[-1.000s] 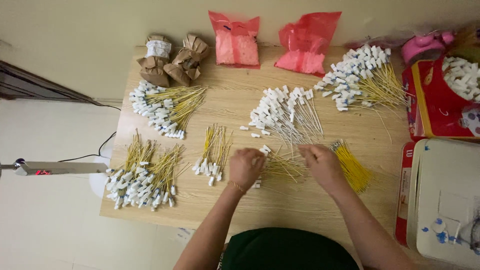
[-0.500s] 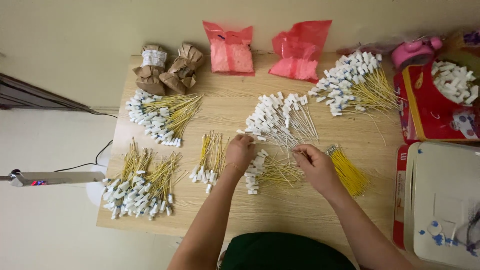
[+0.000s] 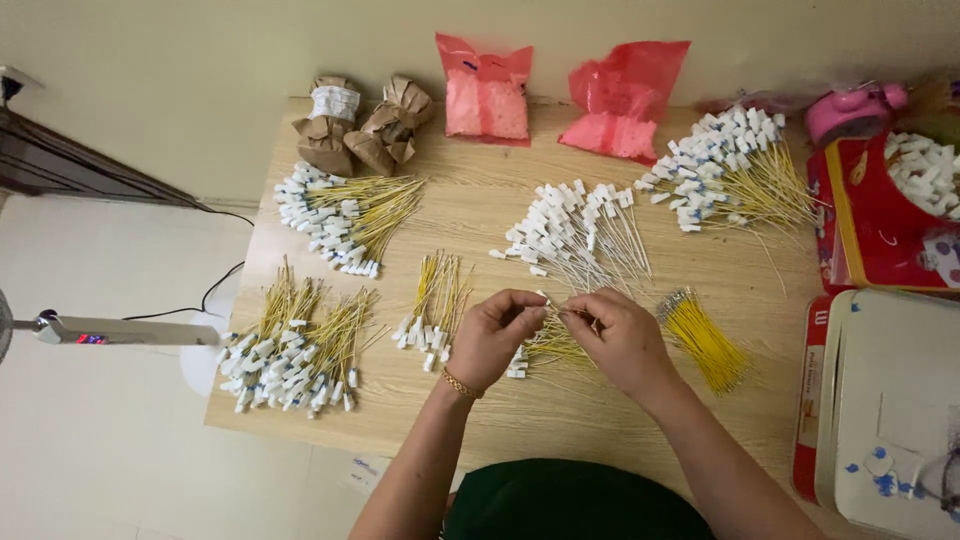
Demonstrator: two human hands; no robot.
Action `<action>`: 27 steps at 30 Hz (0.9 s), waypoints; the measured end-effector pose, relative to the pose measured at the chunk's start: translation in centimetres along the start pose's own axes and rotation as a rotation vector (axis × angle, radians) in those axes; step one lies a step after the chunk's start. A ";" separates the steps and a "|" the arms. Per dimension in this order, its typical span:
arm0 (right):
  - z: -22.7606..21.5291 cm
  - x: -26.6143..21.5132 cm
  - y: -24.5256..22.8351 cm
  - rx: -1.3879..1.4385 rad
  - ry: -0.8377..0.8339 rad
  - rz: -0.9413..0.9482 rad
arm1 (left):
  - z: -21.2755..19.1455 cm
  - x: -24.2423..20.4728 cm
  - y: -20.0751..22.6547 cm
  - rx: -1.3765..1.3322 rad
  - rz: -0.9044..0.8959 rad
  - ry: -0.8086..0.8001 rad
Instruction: Assembling small white caps onto yellow wires on a workbench.
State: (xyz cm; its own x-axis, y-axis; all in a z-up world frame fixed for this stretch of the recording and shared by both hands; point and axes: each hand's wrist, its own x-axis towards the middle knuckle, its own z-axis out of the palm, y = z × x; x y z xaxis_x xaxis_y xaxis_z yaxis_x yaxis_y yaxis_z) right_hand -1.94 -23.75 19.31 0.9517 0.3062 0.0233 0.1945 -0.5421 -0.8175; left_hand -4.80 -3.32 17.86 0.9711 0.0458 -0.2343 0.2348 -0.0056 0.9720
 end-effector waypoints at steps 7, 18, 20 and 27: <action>-1.4 -1.0 -2.2 -0.011 0.014 -0.010 | 0.5 0.2 -2.0 -0.420 -0.096 -0.074; -1.4 -1.3 -2.1 -0.108 0.031 -0.047 | 0.5 0.1 -3.3 -0.479 -0.119 -0.082; -1.4 -1.2 -1.8 -0.122 -0.012 -0.060 | 0.6 0.2 -3.6 -0.433 -0.092 -0.095; -1.8 -1.0 -2.3 0.019 -0.057 -0.035 | 0.8 0.4 -3.6 -0.445 -0.103 -0.097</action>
State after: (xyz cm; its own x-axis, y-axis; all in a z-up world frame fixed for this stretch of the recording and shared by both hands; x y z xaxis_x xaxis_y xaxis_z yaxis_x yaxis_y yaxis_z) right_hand -2.95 -24.22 22.23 0.9290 0.3696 0.0197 0.2226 -0.5154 -0.8275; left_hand -5.22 -4.07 14.24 0.9481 -0.0699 -0.3102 0.3097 0.4244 0.8509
